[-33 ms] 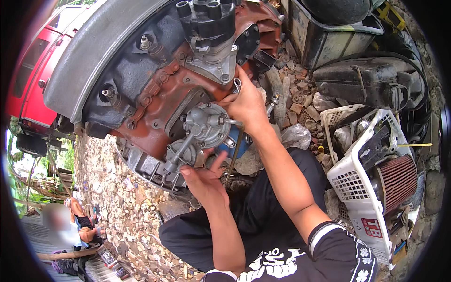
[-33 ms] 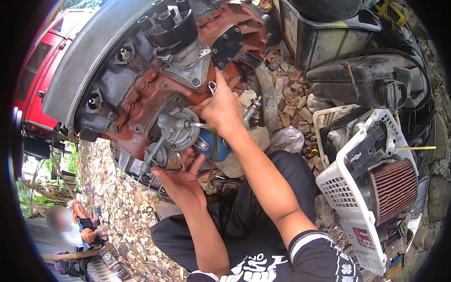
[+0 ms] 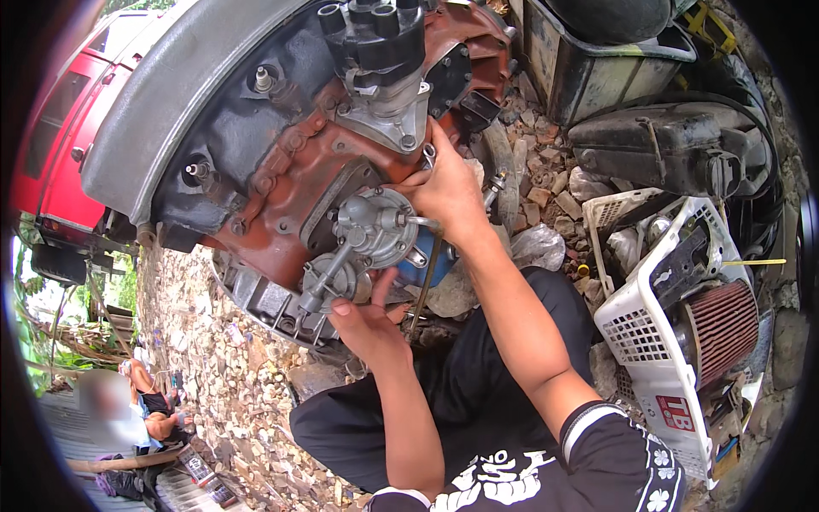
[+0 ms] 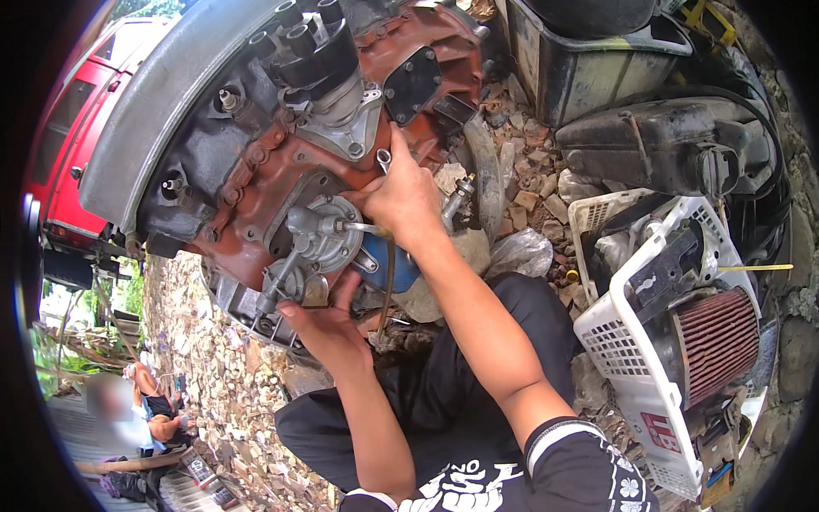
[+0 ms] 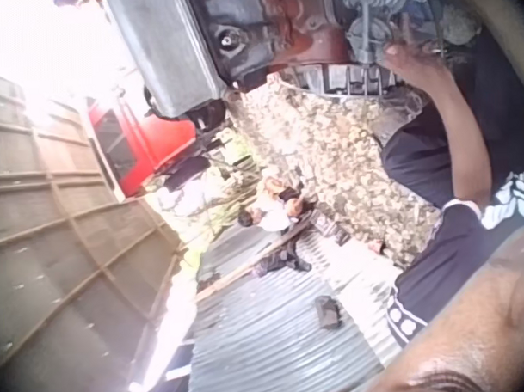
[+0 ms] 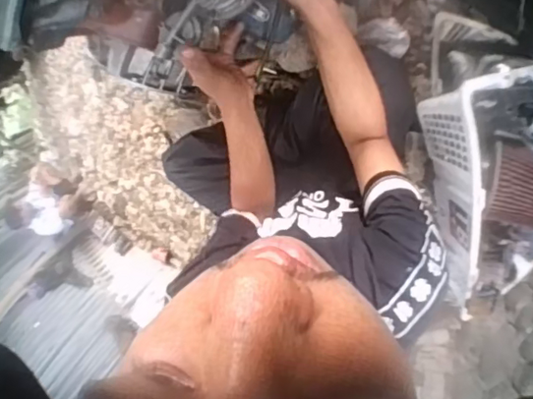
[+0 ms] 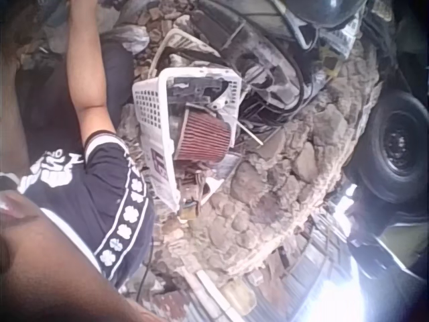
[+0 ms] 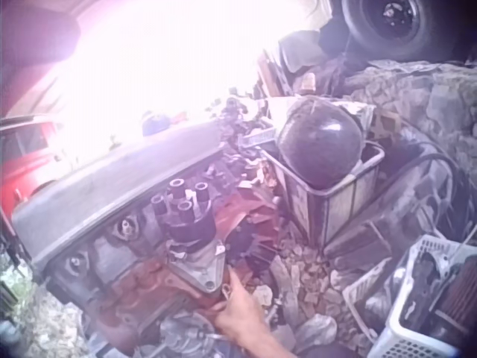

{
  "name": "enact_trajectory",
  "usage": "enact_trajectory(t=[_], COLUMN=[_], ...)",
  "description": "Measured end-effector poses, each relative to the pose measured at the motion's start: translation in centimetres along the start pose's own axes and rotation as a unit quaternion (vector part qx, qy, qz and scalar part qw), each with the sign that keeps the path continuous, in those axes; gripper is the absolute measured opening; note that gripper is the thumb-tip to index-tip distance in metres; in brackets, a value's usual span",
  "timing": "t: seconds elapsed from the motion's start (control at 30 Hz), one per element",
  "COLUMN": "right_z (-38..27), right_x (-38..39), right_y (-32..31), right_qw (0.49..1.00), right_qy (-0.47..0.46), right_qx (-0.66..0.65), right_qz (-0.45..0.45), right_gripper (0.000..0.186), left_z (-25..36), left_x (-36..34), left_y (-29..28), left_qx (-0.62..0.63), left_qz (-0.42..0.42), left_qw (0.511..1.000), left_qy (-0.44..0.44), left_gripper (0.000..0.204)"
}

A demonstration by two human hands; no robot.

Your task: The person sits on the ground and uses a wrench to loosen and remove bolts from a carburetor attached to a red engine block. After removing the fasteners, the person detaches the carburetor and holds it in their hands.

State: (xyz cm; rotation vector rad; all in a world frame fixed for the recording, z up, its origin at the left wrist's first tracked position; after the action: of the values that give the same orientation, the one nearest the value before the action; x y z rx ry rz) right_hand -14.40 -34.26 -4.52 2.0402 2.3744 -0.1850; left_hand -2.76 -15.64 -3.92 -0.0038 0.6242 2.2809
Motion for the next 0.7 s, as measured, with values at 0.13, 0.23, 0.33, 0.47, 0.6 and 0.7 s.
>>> enact_trajectory(t=[0.13, 0.23, 0.33, 0.47, 0.6, 0.7], right_z=[-0.6, 0.2, 0.0, 0.6, 0.3, -0.6], right_x=[0.0, -0.2, -0.4, 0.0, -0.3, 0.3], right_y=[-0.1, -0.1, -0.1, 0.1, 0.1, -0.3], right_qw=[0.996, 0.996, 0.998, 0.999, 0.998, 0.996], right_qy=[-0.004, 0.007, 0.020, 0.018, 0.020, 0.024], right_qx=[0.091, 0.094, 0.050, 0.023, 0.050, 0.069], right_qz=[0.005, 0.000, -0.026, -0.016, -0.021, -0.043], right_gripper=[0.119, 0.116, 0.111, 0.109, 0.111, 0.114], left_z=[0.4, 0.9, 0.6, 0.5, 1.4, 0.0], left_x=[-2.4, -1.6, -1.3, -1.5, -1.4, -1.5], left_y=[-1.8, -1.1, -0.6, -0.3, 0.0, -1.6], left_qx=[-0.049, -0.043, -0.024, 0.032, -0.009, -0.025], left_qz=[-0.018, 0.003, -0.002, -0.009, -0.022, -0.050], left_qw=[0.991, 0.995, 0.999, 0.998, 0.999, 0.998], left_qy=[0.125, 0.095, 0.048, 0.058, 0.031, 0.032], left_gripper=[0.072, 0.074, 0.074, 0.078, 0.086, 0.089])
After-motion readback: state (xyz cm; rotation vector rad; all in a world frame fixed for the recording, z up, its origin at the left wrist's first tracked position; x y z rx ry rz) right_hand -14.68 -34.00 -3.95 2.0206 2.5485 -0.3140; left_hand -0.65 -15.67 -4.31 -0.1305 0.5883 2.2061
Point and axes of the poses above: each hand's wrist, its own x-axis away from the middle knuckle, its own y-axis out of the palm, z = x × y, the point moved 7 cm from there along -x, towards the middle knuckle, and after that the axes turned 4 degrees about x, right-handed, at the moved point
